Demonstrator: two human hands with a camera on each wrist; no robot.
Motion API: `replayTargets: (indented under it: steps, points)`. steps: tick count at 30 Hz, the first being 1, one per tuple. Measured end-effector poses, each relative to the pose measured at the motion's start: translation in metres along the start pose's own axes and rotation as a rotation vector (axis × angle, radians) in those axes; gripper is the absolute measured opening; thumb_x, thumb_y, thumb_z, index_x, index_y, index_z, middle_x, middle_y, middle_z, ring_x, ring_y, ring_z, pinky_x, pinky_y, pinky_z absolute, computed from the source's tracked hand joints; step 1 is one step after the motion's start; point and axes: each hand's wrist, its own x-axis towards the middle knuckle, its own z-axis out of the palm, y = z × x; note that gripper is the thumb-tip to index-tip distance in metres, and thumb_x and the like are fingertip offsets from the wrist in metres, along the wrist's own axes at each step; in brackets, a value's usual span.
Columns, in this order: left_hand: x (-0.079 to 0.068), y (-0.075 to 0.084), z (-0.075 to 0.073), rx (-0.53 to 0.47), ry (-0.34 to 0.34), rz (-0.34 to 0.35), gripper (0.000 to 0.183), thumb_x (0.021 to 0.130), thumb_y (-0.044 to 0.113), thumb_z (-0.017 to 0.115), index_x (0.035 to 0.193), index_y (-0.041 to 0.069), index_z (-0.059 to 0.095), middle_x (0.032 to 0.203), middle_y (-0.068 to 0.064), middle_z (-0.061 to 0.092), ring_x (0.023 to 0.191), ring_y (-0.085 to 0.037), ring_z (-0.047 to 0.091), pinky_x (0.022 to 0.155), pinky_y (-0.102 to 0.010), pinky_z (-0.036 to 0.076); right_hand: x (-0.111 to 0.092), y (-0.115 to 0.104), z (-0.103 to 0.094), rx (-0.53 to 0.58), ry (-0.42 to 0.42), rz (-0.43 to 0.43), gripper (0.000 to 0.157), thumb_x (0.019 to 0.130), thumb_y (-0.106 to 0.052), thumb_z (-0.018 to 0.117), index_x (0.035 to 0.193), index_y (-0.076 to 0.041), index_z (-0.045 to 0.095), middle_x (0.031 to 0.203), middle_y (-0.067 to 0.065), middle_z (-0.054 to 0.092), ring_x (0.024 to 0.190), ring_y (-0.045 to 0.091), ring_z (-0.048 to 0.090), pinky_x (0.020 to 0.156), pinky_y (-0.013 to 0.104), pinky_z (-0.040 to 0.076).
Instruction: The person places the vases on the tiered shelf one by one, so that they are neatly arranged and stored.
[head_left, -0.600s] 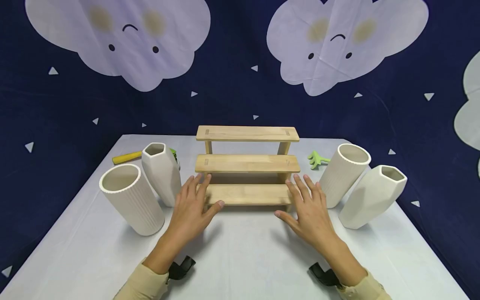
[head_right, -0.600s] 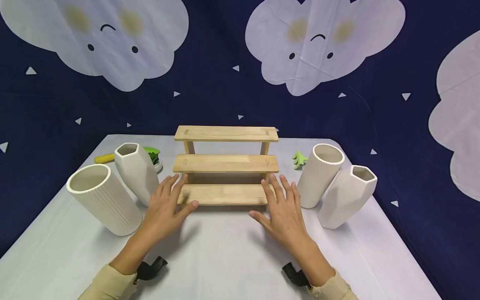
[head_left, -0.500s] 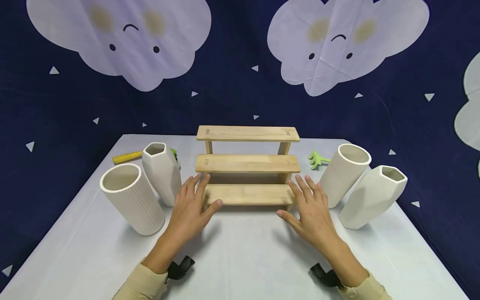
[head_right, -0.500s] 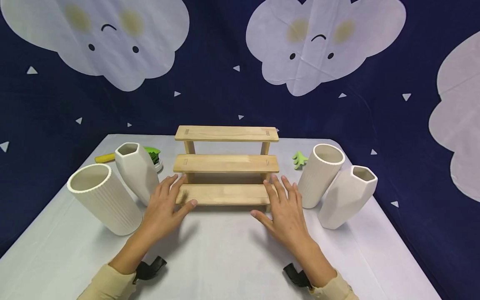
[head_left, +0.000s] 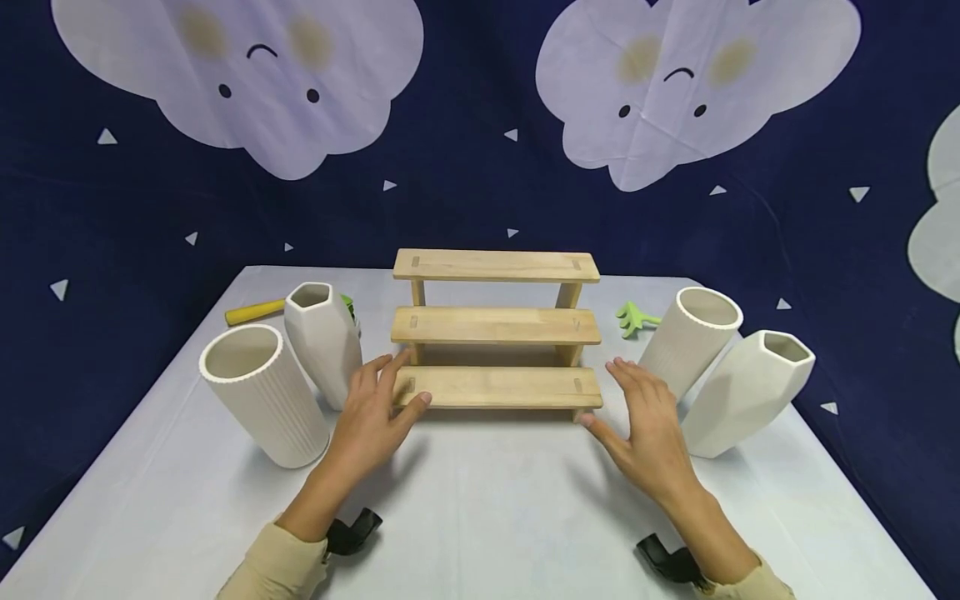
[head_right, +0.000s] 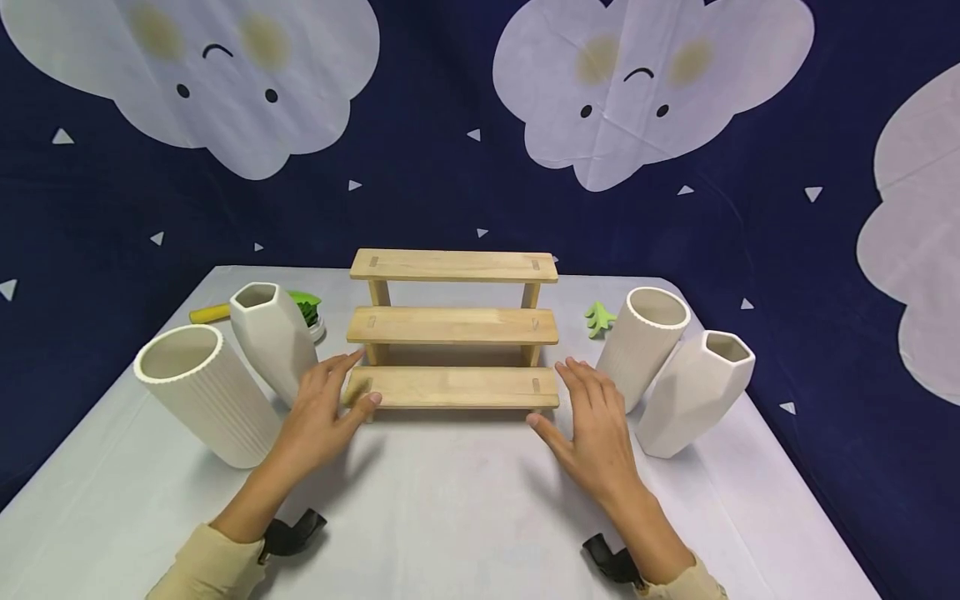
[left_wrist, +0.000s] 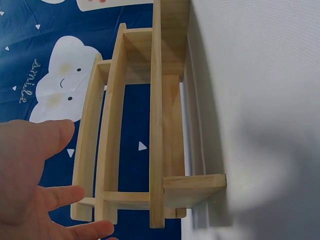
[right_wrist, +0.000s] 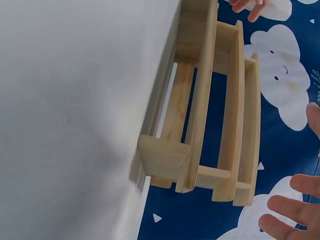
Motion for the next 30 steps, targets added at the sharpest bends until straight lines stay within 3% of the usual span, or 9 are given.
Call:
replayTargets:
  steps: [8, 14, 18, 23, 30]
  points:
    - [0.003, -0.007, 0.000, -0.091, -0.001, -0.028, 0.059, 0.090, 0.035, 0.061, 0.141, 0.015, 0.041, 0.135, -0.018, 0.045, 0.128, -0.035, 0.038, 0.098, -0.058, 0.037, -0.007, 0.002, -0.008, 0.069, 0.116, 0.015, 0.066, 0.079, -0.036, 0.073, 0.132, -0.003, 0.052, 0.128, 0.017, 0.057, 0.112, 0.034, 0.050, 0.098, 0.030, 0.032]
    - [0.005, -0.013, 0.002, -0.134, -0.017, -0.073, 0.057, 0.089, 0.034, 0.062, 0.139, 0.014, 0.044, 0.135, -0.021, 0.047, 0.125, -0.038, 0.043, 0.098, -0.059, 0.037, -0.012, 0.004, -0.015, 0.085, 0.167, 0.054, 0.061, 0.081, -0.036, 0.072, 0.129, -0.003, 0.053, 0.121, 0.018, 0.058, 0.109, 0.033, 0.050, 0.101, 0.012, 0.027]
    - [0.006, -0.016, 0.003, -0.172, -0.031, -0.101, 0.056, 0.089, 0.034, 0.063, 0.138, 0.014, 0.046, 0.135, -0.020, 0.048, 0.122, -0.038, 0.047, 0.096, -0.058, 0.039, -0.015, 0.006, -0.019, 0.095, 0.196, 0.075, 0.060, 0.080, -0.030, 0.073, 0.128, -0.001, 0.054, 0.118, 0.020, 0.058, 0.109, 0.033, 0.050, 0.102, 0.009, 0.025]
    - [0.007, -0.018, 0.004, -0.199, -0.032, -0.106, 0.054, 0.088, 0.031, 0.064, 0.136, 0.013, 0.048, 0.130, -0.019, 0.052, 0.101, -0.033, 0.051, 0.084, -0.045, 0.041, -0.018, 0.006, -0.025, 0.104, 0.190, 0.121, 0.062, 0.074, -0.018, 0.077, 0.129, -0.001, 0.054, 0.119, 0.022, 0.057, 0.113, 0.024, 0.048, 0.103, 0.009, 0.024]
    - [0.008, -0.019, 0.006, -0.244, -0.042, -0.112, 0.051, 0.089, 0.029, 0.064, 0.134, 0.012, 0.050, 0.127, -0.019, 0.052, 0.094, -0.027, 0.048, 0.075, -0.032, 0.036, -0.022, 0.009, -0.030, 0.135, 0.275, 0.074, 0.057, 0.081, -0.030, 0.073, 0.124, 0.003, 0.056, 0.114, 0.022, 0.061, 0.117, -0.002, 0.045, 0.101, 0.009, 0.029]
